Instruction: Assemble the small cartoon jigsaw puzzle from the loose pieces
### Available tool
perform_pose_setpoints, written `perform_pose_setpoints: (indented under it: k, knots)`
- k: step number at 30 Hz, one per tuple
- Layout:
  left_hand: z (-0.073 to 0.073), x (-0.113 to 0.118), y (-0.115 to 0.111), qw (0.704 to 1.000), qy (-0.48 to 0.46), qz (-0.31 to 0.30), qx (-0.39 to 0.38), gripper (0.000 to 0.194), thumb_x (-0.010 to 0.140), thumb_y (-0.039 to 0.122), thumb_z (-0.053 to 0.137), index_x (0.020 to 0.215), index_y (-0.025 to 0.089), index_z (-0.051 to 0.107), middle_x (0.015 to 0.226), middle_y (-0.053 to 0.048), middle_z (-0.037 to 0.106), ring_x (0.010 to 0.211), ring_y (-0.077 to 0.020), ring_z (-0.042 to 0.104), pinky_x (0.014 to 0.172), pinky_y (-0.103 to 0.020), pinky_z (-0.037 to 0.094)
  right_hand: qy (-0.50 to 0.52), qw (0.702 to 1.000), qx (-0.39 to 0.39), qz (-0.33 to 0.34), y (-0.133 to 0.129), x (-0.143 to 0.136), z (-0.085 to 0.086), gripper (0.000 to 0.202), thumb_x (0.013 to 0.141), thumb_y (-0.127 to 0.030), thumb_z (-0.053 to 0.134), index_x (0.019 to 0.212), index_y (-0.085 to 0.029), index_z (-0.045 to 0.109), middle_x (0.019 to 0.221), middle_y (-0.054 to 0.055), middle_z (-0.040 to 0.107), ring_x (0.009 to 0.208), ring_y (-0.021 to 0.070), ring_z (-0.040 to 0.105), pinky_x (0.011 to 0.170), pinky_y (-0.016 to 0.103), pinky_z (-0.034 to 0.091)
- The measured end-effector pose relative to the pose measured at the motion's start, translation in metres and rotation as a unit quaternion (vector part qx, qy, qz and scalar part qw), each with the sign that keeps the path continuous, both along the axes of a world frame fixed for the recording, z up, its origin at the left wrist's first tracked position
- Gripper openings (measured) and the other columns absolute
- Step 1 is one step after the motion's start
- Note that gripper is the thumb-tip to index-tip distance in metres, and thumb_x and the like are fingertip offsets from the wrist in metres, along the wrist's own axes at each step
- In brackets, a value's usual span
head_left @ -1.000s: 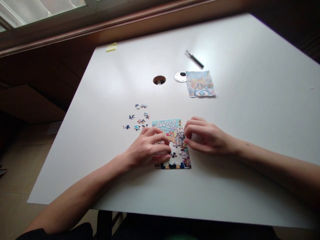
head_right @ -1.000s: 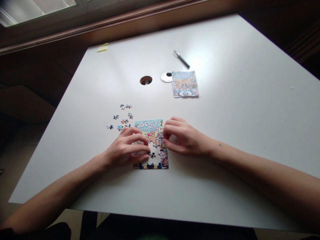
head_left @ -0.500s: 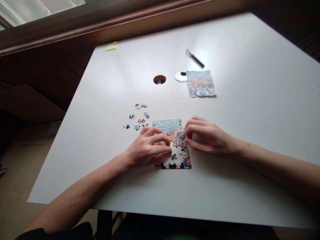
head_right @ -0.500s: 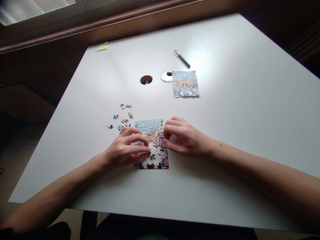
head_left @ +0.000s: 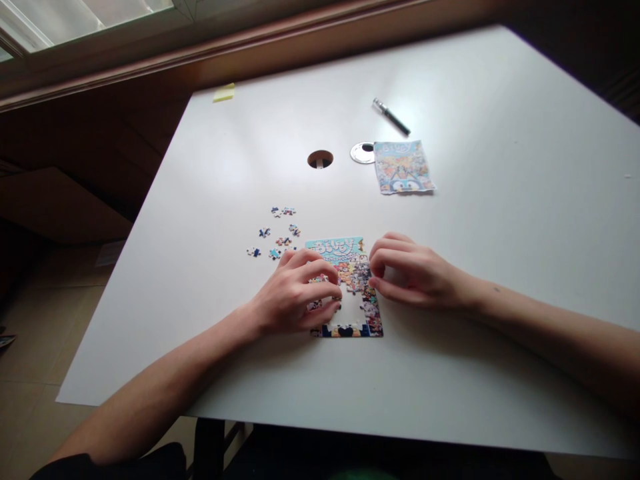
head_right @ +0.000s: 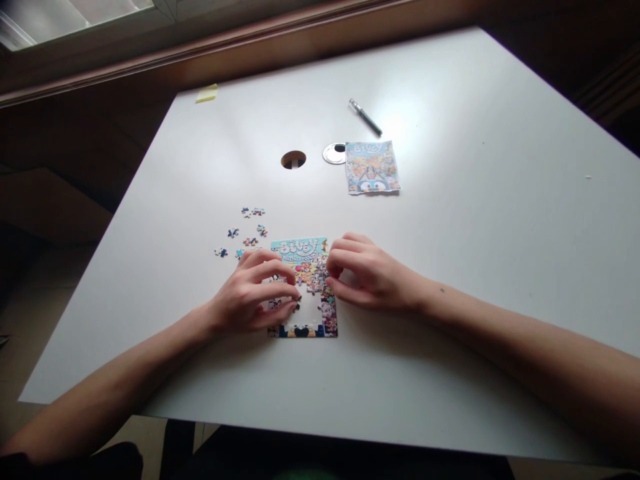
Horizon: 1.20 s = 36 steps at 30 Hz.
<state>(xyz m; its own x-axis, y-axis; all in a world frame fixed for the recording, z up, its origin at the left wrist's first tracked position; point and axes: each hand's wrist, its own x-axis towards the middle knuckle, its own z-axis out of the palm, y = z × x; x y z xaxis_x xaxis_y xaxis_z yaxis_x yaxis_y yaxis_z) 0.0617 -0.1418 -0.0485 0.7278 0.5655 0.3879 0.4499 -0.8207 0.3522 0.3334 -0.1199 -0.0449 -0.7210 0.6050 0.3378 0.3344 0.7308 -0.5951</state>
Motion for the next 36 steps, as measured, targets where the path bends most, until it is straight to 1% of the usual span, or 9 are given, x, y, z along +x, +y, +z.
perform_pose_setpoints:
  k: [3,6,8,12,20,25,29,31,36]
  knots:
    - [0.0016,0.0003,0.0003,1.0,0.006,-0.003,0.002,0.015,0.088,0.039,0.071,0.083,0.025,0.07,0.102,-0.001,0.073,0.101,-0.0224,0.055,0.089,-0.039,0.037,-0.001,1.0,-0.001,-0.002,-0.0001,0.0001,-0.0008,0.013,0.089,-0.016,0.059,0.084,-0.023,0.05,0.078,0.003,0.057,0.077,0.0188,0.047,0.075,0.034,0.043]
    - [0.0039,0.0001,0.0005,1.0,0.005,-0.024,-0.004,0.005,0.087,0.029,0.069,0.091,0.03,0.072,0.105,0.001,0.072,0.104,-0.0216,0.054,0.089,-0.038,0.036,0.0,1.0,0.001,0.0,-0.0001,0.0008,-0.0017,0.012,0.089,-0.016,0.06,0.084,-0.022,0.05,0.078,0.003,0.057,0.077,0.0184,0.047,0.075,0.033,0.043]
    - [0.0051,0.0,0.0004,1.0,0.0,-0.028,-0.013,0.012,0.085,0.025,0.068,0.095,0.031,0.072,0.106,0.002,0.072,0.104,-0.0214,0.054,0.089,-0.037,0.037,0.002,1.0,0.003,0.003,0.0,0.0015,-0.0022,0.012,0.089,-0.016,0.06,0.084,-0.021,0.05,0.079,0.003,0.057,0.077,0.0181,0.047,0.075,0.033,0.042]
    - [0.0051,-0.0003,-0.0001,1.0,-0.003,-0.009,-0.017,0.01,0.086,0.036,0.07,0.084,0.026,0.071,0.101,0.0,0.072,0.101,-0.0219,0.055,0.088,-0.038,0.038,0.001,1.0,-0.001,0.004,0.0003,0.0022,-0.0024,0.012,0.088,-0.016,0.061,0.084,-0.021,0.051,0.079,0.003,0.057,0.078,0.0184,0.048,0.075,0.033,0.043]
    - [0.0009,0.0,0.001,1.0,0.001,-0.013,-0.001,0.007,0.088,0.033,0.069,0.093,0.03,0.073,0.101,0.001,0.073,0.101,-0.021,0.056,0.089,-0.037,0.037,0.004,1.0,-0.003,0.005,0.0002,0.0014,-0.0021,0.011,0.088,-0.016,0.061,0.084,-0.021,0.052,0.08,0.004,0.057,0.079,0.0186,0.049,0.077,0.033,0.043]
    - [-0.0028,0.0011,0.003,1.0,-0.011,-0.022,0.008,0.005,0.09,0.031,0.069,0.086,0.028,0.071,0.099,0.003,0.074,0.1,-0.0187,0.057,0.089,-0.036,0.037,-0.002,1.0,-0.004,0.003,0.0004,0.0018,-0.0029,0.011,0.088,-0.017,0.062,0.084,-0.021,0.052,0.08,0.004,0.058,0.079,0.0187,0.049,0.077,0.034,0.043]
    - [-0.0038,0.0013,0.0044,0.999,-0.041,0.022,0.029,0.007,0.089,0.026,0.069,0.082,0.025,0.07,0.095,0.003,0.073,0.092,-0.0166,0.057,0.087,-0.035,0.039,0.0,1.0,-0.001,0.006,0.0004,0.0019,-0.0023,0.01,0.088,-0.017,0.062,0.086,-0.021,0.053,0.083,0.004,0.058,0.082,0.0192,0.05,0.079,0.035,0.044]
    - [-0.0029,0.0012,0.0042,0.998,-0.049,0.033,0.032,0.006,0.087,0.03,0.07,0.083,0.025,0.071,0.095,0.002,0.073,0.091,-0.0172,0.057,0.087,-0.036,0.039,-0.002,1.0,0.001,0.008,0.0002,0.0022,-0.0029,0.009,0.088,-0.017,0.062,0.087,-0.021,0.054,0.085,0.005,0.058,0.083,0.0194,0.05,0.08,0.035,0.044]
    - [0.0009,0.0012,0.0019,0.999,-0.017,-0.003,0.032,0.01,0.085,0.037,0.071,0.085,0.027,0.072,0.096,0.002,0.073,0.097,-0.0202,0.058,0.087,-0.039,0.036,-0.004,1.0,0.001,0.009,-0.0006,0.0028,-0.0048,0.008,0.088,-0.017,0.062,0.088,-0.021,0.055,0.086,0.005,0.058,0.085,0.0196,0.051,0.082,0.036,0.044]
